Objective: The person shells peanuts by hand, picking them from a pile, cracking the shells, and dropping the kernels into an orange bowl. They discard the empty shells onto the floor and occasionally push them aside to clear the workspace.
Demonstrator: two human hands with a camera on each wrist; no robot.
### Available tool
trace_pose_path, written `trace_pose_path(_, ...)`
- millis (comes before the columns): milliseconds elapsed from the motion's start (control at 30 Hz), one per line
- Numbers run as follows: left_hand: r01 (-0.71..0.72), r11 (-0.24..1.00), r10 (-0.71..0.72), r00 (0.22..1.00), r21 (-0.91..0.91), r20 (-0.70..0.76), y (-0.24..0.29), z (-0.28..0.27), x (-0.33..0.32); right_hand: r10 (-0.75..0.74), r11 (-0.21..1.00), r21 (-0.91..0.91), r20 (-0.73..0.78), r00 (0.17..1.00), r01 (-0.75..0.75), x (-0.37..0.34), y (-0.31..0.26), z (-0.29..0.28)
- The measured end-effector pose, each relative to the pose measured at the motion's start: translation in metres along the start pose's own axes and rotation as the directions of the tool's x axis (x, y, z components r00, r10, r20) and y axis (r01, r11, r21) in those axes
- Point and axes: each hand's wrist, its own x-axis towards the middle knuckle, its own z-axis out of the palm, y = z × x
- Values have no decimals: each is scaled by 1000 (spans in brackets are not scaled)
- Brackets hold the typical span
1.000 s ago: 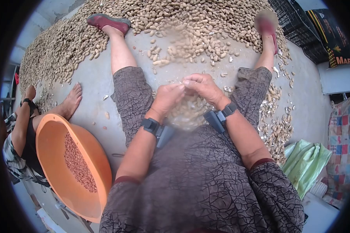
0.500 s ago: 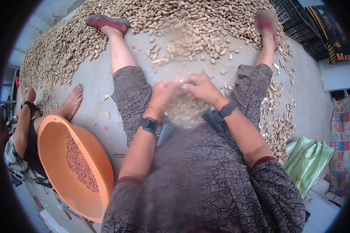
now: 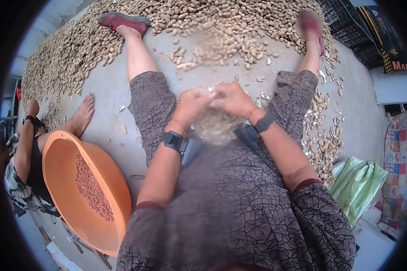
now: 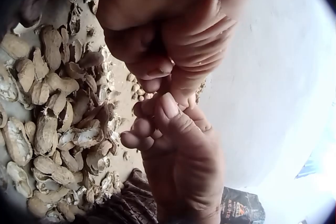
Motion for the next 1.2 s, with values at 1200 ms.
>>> trace_pose_path(1200,9,967,-22,999,-253,-49,-10,3,3,108,994,1,-108,988,-109,0,-7,0)
